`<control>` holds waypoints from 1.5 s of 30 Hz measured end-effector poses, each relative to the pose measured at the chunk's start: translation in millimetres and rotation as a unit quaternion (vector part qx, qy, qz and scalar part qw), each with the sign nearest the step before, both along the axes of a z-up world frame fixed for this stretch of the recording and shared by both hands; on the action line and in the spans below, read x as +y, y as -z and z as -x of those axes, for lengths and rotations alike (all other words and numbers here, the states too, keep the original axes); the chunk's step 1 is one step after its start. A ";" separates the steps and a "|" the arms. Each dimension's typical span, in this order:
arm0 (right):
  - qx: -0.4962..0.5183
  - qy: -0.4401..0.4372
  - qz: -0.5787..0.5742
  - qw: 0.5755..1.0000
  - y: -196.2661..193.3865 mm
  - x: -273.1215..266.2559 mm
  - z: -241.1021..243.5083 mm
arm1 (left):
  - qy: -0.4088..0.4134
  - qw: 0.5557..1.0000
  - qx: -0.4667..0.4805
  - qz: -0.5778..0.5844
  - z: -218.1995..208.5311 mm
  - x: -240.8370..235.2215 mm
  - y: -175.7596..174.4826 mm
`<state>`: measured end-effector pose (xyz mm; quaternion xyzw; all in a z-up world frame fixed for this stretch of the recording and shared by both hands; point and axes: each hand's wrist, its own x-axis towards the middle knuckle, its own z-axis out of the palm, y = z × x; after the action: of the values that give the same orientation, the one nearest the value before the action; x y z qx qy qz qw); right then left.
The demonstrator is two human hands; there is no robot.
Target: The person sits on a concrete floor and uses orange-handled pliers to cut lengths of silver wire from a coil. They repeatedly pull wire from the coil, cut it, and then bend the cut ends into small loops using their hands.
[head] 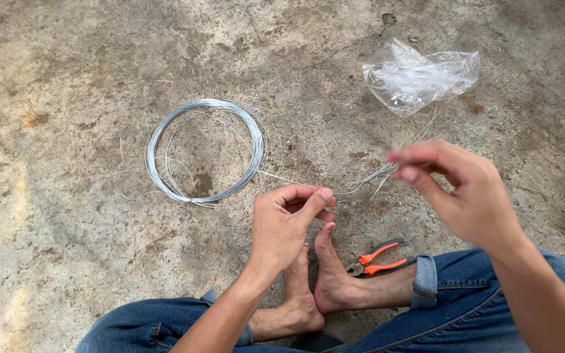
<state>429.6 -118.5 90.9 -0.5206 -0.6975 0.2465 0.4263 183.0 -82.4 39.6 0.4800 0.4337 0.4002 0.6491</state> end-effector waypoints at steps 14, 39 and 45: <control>-0.185 0.002 -0.031 0.982 -16.7 0.8 44.4 | 0.011 1.000 0.002 -0.004 -5.7 -13.8 -7.9; -0.272 -0.075 -0.151 0.947 -7.2 1.4 35.0 | 0.031 0.997 -0.056 0.036 -9.8 -9.6 -0.8; -0.253 -0.068 -0.088 0.961 -16.8 2.0 33.4 | 0.006 1.000 -0.013 -0.001 -14.4 -13.7 2.2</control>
<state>396.1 -116.4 107.7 -0.4776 -0.8352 0.0727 0.2628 197.5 -96.1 37.4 0.4783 0.4218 0.4025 0.6567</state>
